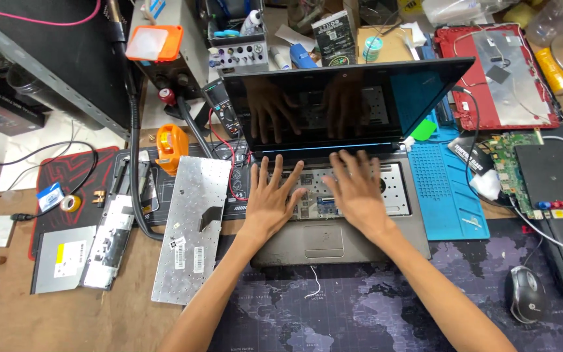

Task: Disassembling and reassembling a laptop keyboard and chassis on a repair bench

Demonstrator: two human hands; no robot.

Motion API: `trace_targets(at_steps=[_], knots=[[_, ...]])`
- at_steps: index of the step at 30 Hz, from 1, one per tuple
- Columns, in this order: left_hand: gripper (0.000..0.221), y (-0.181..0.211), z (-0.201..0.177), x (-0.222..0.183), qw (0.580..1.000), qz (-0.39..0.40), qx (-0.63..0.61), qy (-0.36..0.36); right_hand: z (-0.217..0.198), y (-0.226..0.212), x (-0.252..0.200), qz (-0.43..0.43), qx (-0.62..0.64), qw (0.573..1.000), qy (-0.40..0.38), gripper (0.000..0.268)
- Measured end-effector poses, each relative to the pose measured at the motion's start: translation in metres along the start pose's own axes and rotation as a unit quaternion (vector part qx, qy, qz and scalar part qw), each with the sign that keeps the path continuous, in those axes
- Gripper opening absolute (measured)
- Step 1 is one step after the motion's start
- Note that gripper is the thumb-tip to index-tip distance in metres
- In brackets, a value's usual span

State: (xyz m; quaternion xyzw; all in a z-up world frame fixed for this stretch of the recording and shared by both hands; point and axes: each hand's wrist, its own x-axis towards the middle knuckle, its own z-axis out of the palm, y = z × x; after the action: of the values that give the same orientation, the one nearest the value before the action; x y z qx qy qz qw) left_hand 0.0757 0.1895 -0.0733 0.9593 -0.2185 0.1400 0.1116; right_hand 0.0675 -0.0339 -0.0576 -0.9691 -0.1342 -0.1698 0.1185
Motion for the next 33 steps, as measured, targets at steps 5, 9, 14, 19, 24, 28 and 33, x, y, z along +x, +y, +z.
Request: trace_targets(at_steps=[5, 9, 14, 19, 24, 28, 33], knots=[[0.052, -0.006, -0.004, -0.003, 1.000, 0.000, -0.008, 0.003, 0.026, -0.028, 0.019, -0.076, 0.038, 0.994, -0.076, 0.052], [0.053, -0.012, 0.010, -0.009, 0.997, 0.013, -0.050, 0.058, 0.032, -0.030, 0.019, -0.090, 0.082, 0.991, -0.061, 0.049], [0.052, -0.010, 0.005, -0.005, 0.994, -0.017, -0.051, 0.095, 0.015, -0.035, 0.026, -0.075, 0.105, 0.989, -0.078, 0.050], [0.051, -0.013, 0.006, -0.007, 0.995, -0.035, -0.052, 0.077, 0.011, -0.036, 0.025, -0.058, 0.134, 0.985, -0.094, 0.051], [0.048, -0.016, 0.011, -0.007, 0.993, -0.022, -0.033, 0.109, 0.013, -0.035, 0.025, -0.059, 0.133, 0.985, -0.095, 0.051], [0.042, -0.022, 0.022, -0.006, 0.991, -0.025, -0.020, 0.129, 0.016, -0.036, 0.022, -0.072, 0.110, 0.987, -0.092, 0.052], [0.040, -0.027, 0.022, -0.003, 0.990, -0.021, -0.026, 0.140, 0.013, -0.039, 0.026, -0.077, 0.068, 0.990, -0.102, 0.053]])
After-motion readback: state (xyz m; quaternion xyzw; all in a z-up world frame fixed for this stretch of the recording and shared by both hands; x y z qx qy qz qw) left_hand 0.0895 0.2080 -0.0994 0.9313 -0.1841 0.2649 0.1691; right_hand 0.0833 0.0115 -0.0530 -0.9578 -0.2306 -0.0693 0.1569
